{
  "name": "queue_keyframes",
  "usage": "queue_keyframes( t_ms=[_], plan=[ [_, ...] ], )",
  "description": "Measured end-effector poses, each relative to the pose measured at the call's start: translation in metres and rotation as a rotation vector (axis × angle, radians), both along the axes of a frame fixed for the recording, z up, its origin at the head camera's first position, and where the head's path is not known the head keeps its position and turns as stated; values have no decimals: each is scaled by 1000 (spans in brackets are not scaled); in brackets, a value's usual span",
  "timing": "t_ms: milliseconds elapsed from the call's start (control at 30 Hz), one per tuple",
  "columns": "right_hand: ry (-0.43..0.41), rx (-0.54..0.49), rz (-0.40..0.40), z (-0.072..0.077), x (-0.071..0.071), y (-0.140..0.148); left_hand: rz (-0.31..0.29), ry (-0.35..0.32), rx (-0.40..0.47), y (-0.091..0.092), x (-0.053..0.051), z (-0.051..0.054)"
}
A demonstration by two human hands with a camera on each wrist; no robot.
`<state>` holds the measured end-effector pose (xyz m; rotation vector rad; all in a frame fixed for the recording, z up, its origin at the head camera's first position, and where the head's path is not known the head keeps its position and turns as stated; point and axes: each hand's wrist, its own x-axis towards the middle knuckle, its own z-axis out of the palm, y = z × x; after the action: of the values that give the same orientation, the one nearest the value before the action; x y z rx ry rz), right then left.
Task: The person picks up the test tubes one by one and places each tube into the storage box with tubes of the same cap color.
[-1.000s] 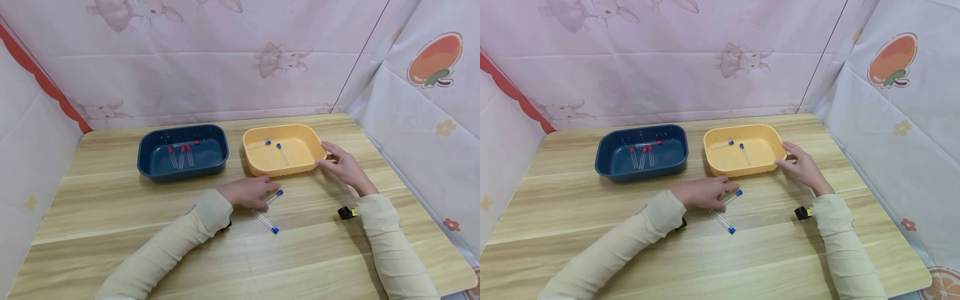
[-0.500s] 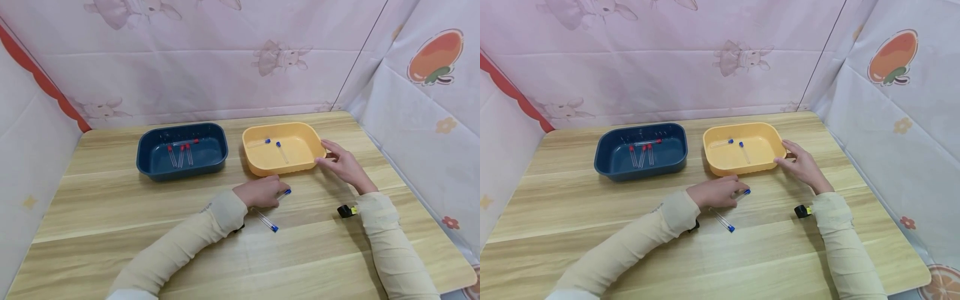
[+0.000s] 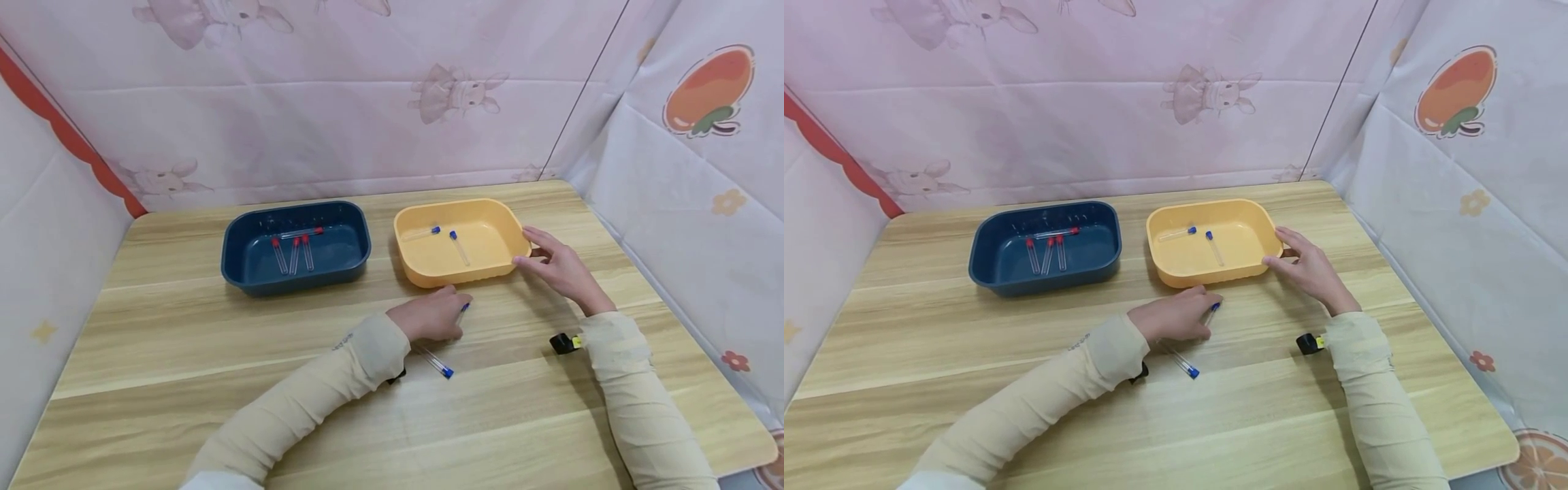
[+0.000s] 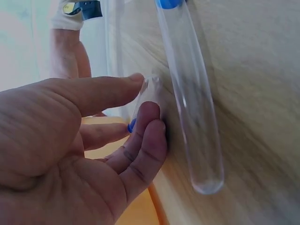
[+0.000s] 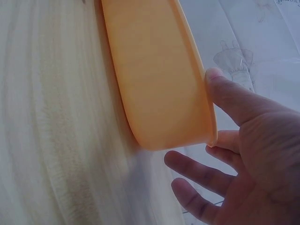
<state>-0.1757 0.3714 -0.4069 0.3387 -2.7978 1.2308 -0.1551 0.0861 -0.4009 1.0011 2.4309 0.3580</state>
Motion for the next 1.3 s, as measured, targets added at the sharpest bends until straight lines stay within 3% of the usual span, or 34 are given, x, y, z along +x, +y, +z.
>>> queue_keyframes(
  t_ms=[533, 667, 867, 1300],
  plan=[
    [5, -15, 4, -2, 0, 0, -46, -84, -22, -6, 1, 5],
    [5, -14, 5, -1, 1, 0, -75, -64, -6, -5, 2, 5],
    [5, -22, 14, 0, 2, 0, -157, 20, -3, 0, 3, 3],
    [0, -12, 8, 1, 3, -1, -138, 18, -25, 4, 3, 3]
  ],
)
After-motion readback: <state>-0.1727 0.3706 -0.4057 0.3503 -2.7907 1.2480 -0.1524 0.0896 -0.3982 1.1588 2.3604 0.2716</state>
